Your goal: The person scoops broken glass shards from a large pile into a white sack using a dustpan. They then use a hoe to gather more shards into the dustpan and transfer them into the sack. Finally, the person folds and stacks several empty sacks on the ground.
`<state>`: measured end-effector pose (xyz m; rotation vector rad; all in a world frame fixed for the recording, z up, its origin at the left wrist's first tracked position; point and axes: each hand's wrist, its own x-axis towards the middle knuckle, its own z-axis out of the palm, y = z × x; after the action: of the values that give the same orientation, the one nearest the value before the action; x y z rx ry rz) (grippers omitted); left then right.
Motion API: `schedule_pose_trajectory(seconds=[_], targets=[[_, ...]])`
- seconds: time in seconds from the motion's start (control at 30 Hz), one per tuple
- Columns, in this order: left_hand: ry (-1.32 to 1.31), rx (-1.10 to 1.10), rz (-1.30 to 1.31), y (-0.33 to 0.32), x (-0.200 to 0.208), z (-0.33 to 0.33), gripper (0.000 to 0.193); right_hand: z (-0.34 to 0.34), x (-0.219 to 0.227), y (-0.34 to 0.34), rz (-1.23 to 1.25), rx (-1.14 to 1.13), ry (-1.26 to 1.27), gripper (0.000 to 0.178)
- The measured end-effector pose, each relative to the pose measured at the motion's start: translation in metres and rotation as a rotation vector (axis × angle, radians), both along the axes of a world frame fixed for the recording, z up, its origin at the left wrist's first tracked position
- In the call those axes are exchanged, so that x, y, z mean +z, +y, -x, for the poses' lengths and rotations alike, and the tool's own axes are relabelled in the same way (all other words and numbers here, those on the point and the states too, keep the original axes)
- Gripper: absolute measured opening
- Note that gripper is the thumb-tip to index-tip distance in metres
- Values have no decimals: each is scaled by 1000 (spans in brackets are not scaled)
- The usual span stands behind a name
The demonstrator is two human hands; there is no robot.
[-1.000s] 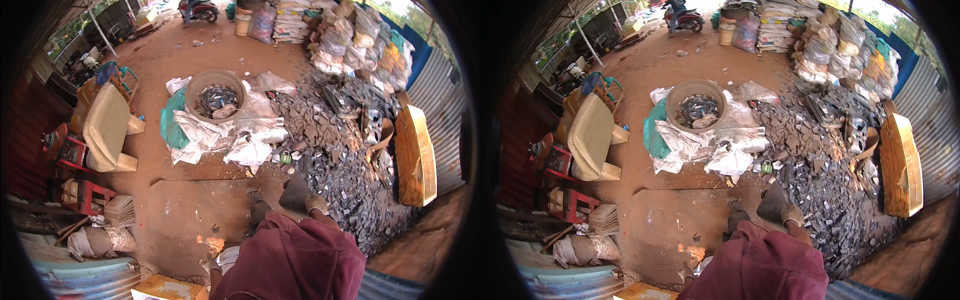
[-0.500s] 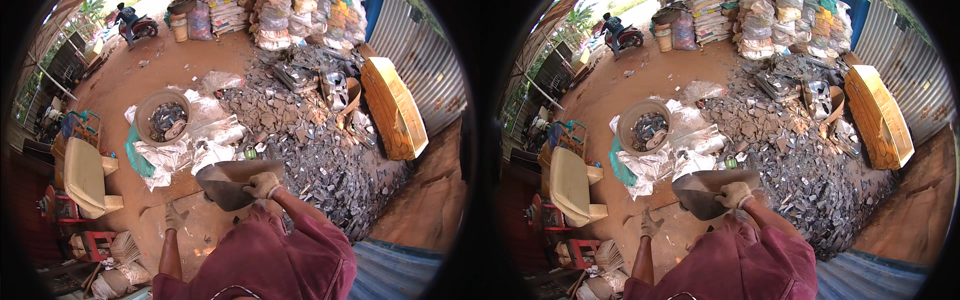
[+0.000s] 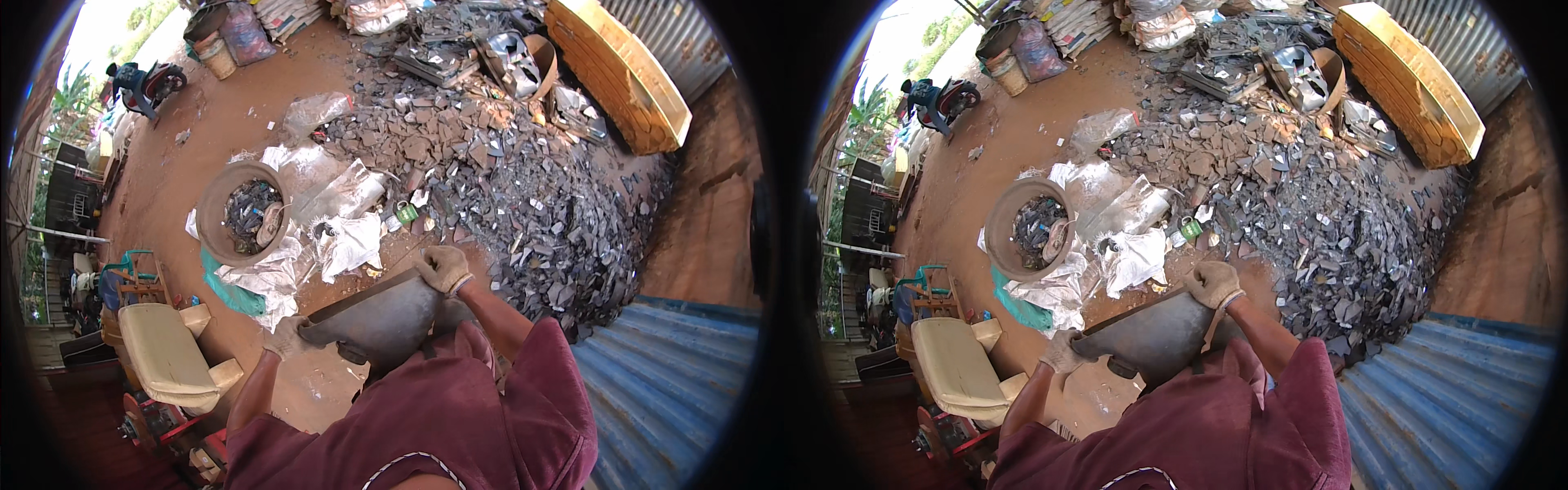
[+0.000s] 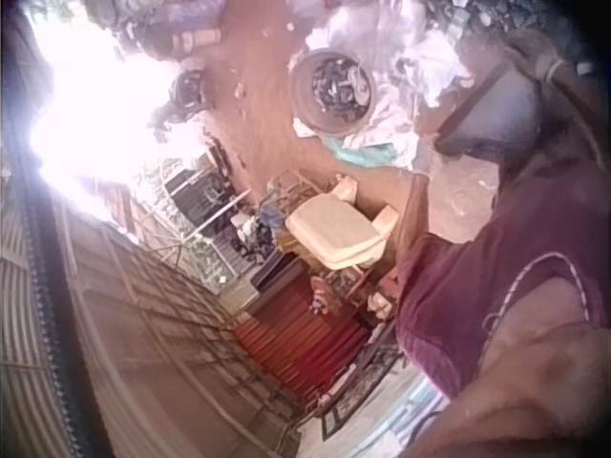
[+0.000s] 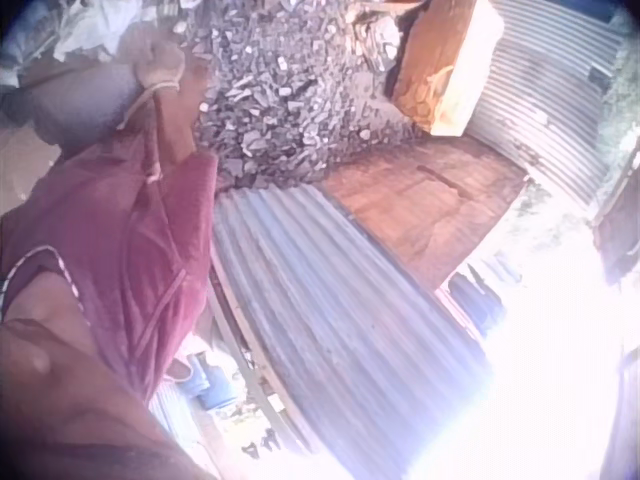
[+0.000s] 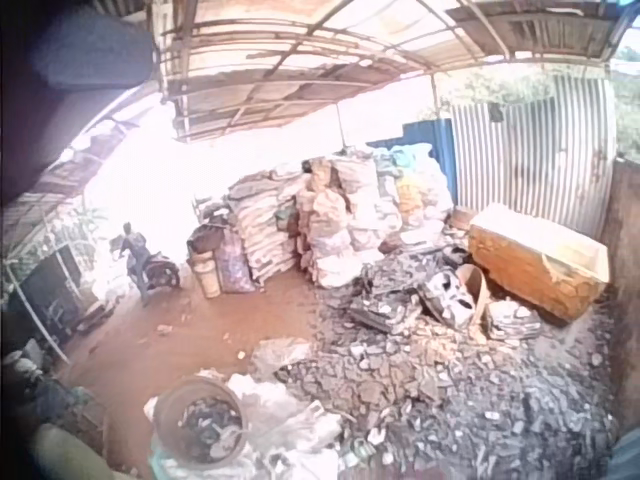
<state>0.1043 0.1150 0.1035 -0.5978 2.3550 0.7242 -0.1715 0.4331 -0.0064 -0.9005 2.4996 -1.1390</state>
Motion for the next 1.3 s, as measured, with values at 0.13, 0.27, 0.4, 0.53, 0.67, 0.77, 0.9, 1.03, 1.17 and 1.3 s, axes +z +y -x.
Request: schedule_pose_trajectory(seconds=[0.13,0.27,0.4,0.53,0.67,0.77,0.9,1.03,1.17,1.3], targets=[[36,-360,-233,0,-24,66,39,-57,-105,21,-283,-492,-101,38],[58,-815,-214,50,-140,88,34,-177,-196,51,-31,-1002,-1141,30],[185,-829,-252,67,-253,101,31,-280,-271,36,526,-1260,-1437,34],[97,-817,-294,89,-323,137,26,-298,-321,1,400,-1328,-1459,83],[204,-867,-324,130,-406,133,21,-287,-419,-26,580,-1288,-1444,114],[165,-886,-325,170,-461,152,19,-320,-563,-18,873,-1249,-1344,83],[171,-859,-339,184,-510,181,21,-275,-625,-6,1030,-1292,-1352,72],[207,-864,-381,179,-529,224,28,-183,-620,-17,1018,-1281,-1418,69],[100,-970,-386,199,-537,286,28,-133,-628,-11,976,-1295,-1404,67],[20,-1011,-456,195,-530,303,24,-130,-616,-8,931,-1337,-1410,65]])
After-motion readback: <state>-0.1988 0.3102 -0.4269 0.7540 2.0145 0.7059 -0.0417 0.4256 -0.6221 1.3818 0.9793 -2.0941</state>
